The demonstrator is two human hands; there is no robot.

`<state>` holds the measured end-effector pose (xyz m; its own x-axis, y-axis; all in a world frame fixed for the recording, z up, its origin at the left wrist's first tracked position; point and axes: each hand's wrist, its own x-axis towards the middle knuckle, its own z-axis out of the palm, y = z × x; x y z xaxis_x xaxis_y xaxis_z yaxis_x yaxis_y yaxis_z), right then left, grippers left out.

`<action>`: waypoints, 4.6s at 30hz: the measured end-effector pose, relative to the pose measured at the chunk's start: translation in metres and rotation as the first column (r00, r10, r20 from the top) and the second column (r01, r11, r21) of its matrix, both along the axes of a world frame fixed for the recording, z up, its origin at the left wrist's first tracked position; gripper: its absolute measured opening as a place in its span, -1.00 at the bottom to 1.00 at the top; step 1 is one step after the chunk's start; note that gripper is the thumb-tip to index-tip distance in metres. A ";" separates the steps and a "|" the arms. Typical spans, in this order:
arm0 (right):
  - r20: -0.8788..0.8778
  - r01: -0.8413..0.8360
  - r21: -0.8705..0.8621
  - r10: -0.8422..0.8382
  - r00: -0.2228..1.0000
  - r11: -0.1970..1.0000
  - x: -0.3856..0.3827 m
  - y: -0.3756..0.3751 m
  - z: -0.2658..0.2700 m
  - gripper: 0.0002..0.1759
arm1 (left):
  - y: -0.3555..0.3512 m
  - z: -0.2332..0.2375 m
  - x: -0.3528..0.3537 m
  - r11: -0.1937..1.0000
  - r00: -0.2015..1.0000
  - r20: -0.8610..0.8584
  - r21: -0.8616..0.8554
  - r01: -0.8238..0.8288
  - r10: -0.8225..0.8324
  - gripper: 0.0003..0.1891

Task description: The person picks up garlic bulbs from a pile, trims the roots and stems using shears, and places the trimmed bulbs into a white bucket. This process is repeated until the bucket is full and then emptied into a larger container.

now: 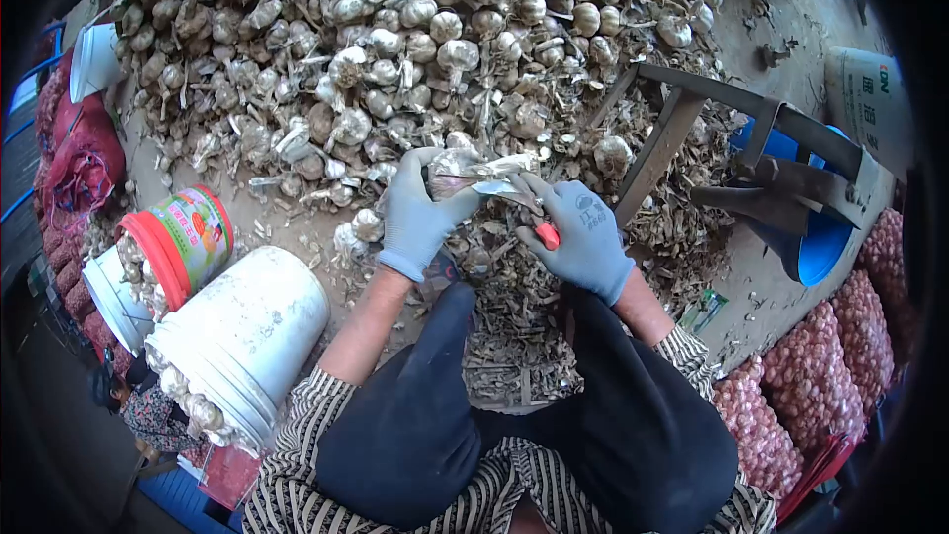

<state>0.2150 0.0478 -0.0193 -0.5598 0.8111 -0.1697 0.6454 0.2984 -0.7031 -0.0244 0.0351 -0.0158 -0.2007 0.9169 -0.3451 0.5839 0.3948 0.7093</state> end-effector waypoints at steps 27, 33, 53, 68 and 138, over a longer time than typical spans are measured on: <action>0.141 -0.140 0.104 0.124 0.982 0.985 0.000 -0.033 -0.010 -0.16 | -0.071 0.006 -0.003 0.894 0.238 0.863 -0.411 -0.180 0.445 -0.23; 0.209 -0.175 0.012 0.169 0.963 0.984 0.002 -0.040 -0.003 -0.11 | -0.067 0.029 -0.011 0.986 0.912 0.410 -0.141 0.089 -0.024 -0.04; 0.234 -0.383 -0.045 0.383 0.894 0.922 0.013 -0.020 0.002 -0.28 | -0.073 0.024 0.000 0.986 0.858 0.508 -0.166 0.008 0.079 -0.25; 0.291 -0.387 -0.096 0.398 0.870 0.917 0.022 -0.044 0.005 -0.24 | -0.095 -0.015 -0.033 0.912 0.220 0.930 -0.341 0.227 0.293 -0.08; 0.281 -0.218 -0.116 0.242 0.929 0.969 0.012 -0.061 0.014 -0.19 | -0.076 0.032 0.007 0.997 0.999 0.010 0.060 0.041 -0.041 -0.12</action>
<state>0.2274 -0.0135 -0.0058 -0.6455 0.6425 -0.4128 0.7455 0.4128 -0.5232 -0.0172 -0.0404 0.0163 -0.1590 0.9432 -0.2916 0.5905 0.3276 0.7375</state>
